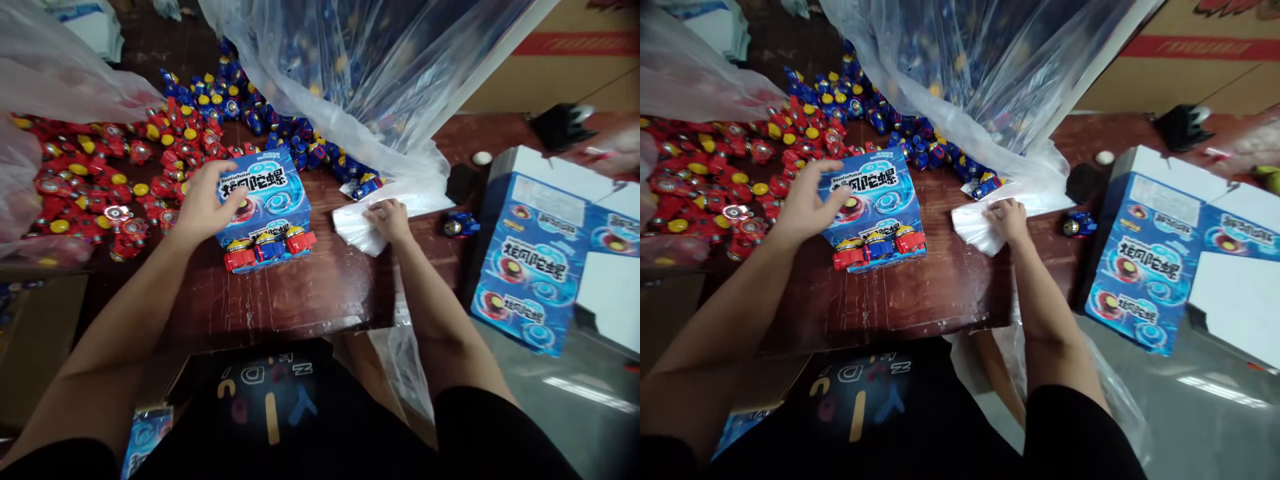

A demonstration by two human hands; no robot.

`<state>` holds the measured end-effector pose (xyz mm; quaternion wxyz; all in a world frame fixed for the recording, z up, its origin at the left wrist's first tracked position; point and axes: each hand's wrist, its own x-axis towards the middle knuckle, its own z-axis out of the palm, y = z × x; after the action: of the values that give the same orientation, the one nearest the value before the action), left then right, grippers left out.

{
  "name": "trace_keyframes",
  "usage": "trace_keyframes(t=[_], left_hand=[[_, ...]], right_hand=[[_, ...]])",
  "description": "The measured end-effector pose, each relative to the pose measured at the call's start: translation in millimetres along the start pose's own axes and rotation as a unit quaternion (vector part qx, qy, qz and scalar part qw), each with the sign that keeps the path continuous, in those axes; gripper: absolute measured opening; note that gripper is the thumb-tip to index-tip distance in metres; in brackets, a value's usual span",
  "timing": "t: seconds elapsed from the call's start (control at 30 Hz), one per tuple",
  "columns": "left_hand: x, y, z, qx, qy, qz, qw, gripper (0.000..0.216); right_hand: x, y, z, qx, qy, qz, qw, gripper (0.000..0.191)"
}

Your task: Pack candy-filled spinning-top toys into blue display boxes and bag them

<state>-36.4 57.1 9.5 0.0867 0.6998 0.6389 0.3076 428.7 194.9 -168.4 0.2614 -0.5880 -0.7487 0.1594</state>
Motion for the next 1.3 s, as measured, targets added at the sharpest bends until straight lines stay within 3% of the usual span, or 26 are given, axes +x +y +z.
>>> trace_keyframes(t=[0.07, 0.13, 0.2, 0.3, 0.37, 0.47, 0.57, 0.67, 0.73, 0.8, 0.93, 1.07, 1.2, 1.3], left_hand=[[13, 21, 13, -0.009, -0.011, 0.025, 1.0, 0.041], [19, 35, 14, -0.005, -0.011, 0.045, 0.999, 0.039], [23, 43, 6, 0.009, -0.007, 0.069, 0.998, 0.037], [39, 57, -9, 0.009, -0.02, 0.104, 0.994, 0.033], [59, 74, -13, -0.027, -0.031, 0.126, 0.991, 0.033], [100, 120, -15, -0.159, -0.029, 0.166, 0.973, 0.042], [142, 179, -26, -0.306, -0.024, 0.173, 0.936, 0.047], [173, 223, -46, -0.361, -0.075, 0.16, 0.916, 0.042], [185, 235, -58, -0.375, -0.105, 0.148, 0.909, 0.035], [188, 235, -66, -0.383, -0.096, 0.128, 0.91, 0.032], [168, 219, -82, -0.394, -0.06, 0.106, 0.911, 0.037], [132, 213, -109, -0.363, -0.058, 0.144, 0.919, 0.028], [107, 222, -137, -0.287, 0.013, 0.201, 0.937, 0.038], [101, 232, -139, -0.241, 0.018, 0.228, 0.943, 0.045]], right_hand=[[4, -4, -1, 0.015, 0.013, -0.002, 1.0, 0.026], [8, -10, -19, 0.038, 0.044, -0.016, 0.998, 0.029], [17, -18, -53, 0.063, 0.095, -0.036, 0.993, 0.034], [41, -41, -129, 0.099, 0.187, -0.073, 0.975, 0.045], [59, -71, -185, 0.115, 0.232, -0.112, 0.959, 0.05], [75, -139, -257, 0.119, 0.245, -0.202, 0.941, 0.05], [74, -216, -300, 0.089, 0.218, -0.299, 0.925, 0.044], [62, -271, -315, 0.041, 0.182, -0.354, 0.916, 0.04], [55, -287, -317, 0.01, 0.169, -0.38, 0.909, 0.037], [53, -288, -316, -0.014, 0.176, -0.403, 0.898, 0.033], [57, -271, -309, -0.024, 0.2, -0.394, 0.897, 0.025], [55, -266, -300, 0.001, 0.193, -0.365, 0.911, 0.025], [43, -292, -294, 0.118, 0.159, -0.377, 0.905, 0.041], [39, -320, -292, 0.203, 0.173, -0.403, 0.876, 0.051]])
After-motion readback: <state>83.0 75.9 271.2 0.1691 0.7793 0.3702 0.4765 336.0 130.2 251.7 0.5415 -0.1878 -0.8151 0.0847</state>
